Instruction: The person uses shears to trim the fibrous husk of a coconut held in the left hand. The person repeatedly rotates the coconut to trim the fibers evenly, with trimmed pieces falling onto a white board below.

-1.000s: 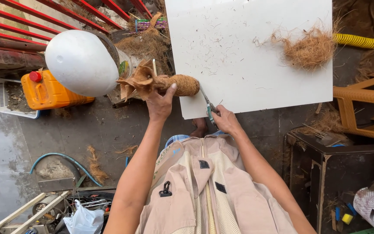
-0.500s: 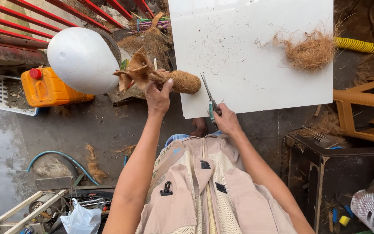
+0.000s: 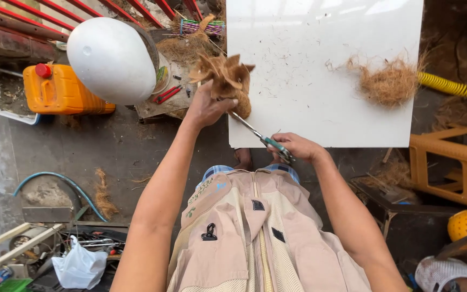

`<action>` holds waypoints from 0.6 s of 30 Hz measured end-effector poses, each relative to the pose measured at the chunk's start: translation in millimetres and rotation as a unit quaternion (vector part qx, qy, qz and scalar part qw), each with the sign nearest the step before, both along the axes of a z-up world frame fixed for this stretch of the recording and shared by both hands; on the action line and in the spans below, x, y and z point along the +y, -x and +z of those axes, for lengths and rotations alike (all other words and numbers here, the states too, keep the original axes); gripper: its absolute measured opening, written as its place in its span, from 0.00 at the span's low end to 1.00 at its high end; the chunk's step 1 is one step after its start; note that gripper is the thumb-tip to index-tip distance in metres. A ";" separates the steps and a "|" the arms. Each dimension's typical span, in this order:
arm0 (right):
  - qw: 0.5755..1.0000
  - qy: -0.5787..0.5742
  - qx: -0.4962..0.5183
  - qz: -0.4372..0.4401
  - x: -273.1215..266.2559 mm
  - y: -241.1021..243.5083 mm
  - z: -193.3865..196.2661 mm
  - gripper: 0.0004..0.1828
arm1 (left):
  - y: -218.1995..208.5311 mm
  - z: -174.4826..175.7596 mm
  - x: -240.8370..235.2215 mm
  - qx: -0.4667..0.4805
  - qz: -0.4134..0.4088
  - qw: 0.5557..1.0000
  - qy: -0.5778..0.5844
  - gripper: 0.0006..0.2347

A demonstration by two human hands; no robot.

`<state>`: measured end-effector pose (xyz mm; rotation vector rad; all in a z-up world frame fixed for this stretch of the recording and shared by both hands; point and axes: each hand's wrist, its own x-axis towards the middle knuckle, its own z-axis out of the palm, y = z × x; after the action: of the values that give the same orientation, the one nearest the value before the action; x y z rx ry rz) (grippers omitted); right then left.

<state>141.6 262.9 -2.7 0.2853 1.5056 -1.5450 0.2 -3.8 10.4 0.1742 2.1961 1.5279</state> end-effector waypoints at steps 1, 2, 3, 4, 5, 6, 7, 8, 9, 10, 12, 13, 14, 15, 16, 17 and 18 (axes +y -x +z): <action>1.000 -0.001 0.012 0.001 -5.0 6.0 -3.1 0.15 | -1.8 6.2 -0.4 -0.014 -0.006 1.000 0.014 0.18; 1.000 -0.001 0.013 0.009 -8.5 12.9 0.6 0.15 | -3.9 10.7 0.2 -0.012 0.001 1.000 0.014 0.18; 0.999 -0.025 0.025 0.013 -12.4 17.3 4.1 0.12 | -7.7 14.6 1.0 -0.018 -0.008 0.999 0.027 0.15; 0.998 -0.049 0.038 0.018 -16.1 21.8 7.4 0.09 | -11.3 18.3 2.0 -0.024 -0.018 0.999 0.040 0.12; 0.998 -0.049 0.039 0.024 -14.7 21.5 9.4 0.09 | -13.4 19.6 3.4 -0.024 -0.012 0.999 0.040 0.12; 0.992 -0.089 0.059 0.063 -12.9 21.4 11.5 0.10 | -15.3 21.0 5.2 -0.014 -0.019 0.999 0.045 0.13; 0.983 -0.130 0.080 0.100 -11.2 21.5 13.8 0.11 | -15.8 22.9 7.4 -0.004 -0.029 0.998 0.051 0.13; 0.983 -0.130 0.081 0.102 -9.6 15.8 29.7 0.11 | -18.5 33.1 6.1 -0.003 -0.025 0.998 0.051 0.13; 0.985 -0.129 0.061 0.092 -6.8 10.9 45.5 0.11 | -19.0 42.8 6.7 0.015 -0.025 0.999 0.044 0.12; 0.988 -0.128 0.041 0.081 -3.8 5.8 61.0 0.11 | -19.6 52.3 7.4 0.033 -0.025 0.998 0.037 0.11; 0.989 -0.132 0.038 0.047 17.6 -18.1 39.3 0.14 | -28.0 84.6 23.7 0.051 -0.006 0.999 0.010 0.11; 0.990 -0.134 0.034 0.009 27.0 -30.8 28.0 0.18 | -32.5 100.7 31.0 0.069 0.009 0.997 -0.016 0.10; 0.991 -0.132 0.034 0.011 18.2 -30.1 29.8 0.18 | -36.2 83.7 26.1 0.068 0.011 0.998 -0.014 0.10; 0.983 -0.174 0.059 -0.005 11.5 -32.7 32.7 0.22 | -39.2 66.1 25.0 0.196 0.027 0.980 0.015 0.10; 0.973 -0.216 0.083 -0.021 5.6 -35.2 35.5 0.27 | -42.3 48.3 24.7 0.321 0.043 0.945 0.043 0.11; 0.972 -0.219 0.080 -0.028 -4.7 -34.7 32.0 0.27 | -44.4 35.9 28.7 0.319 0.036 0.946 0.039 0.11; 0.966 -0.242 0.091 -0.031 -14.8 -33.9 28.6 0.27 | -46.8 23.6 32.9 0.335 0.059 0.940 0.017 0.10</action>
<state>175.5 248.1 25.9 0.4828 2.0320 -1.2564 47.0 29.1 34.0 0.6452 2.7884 1.6619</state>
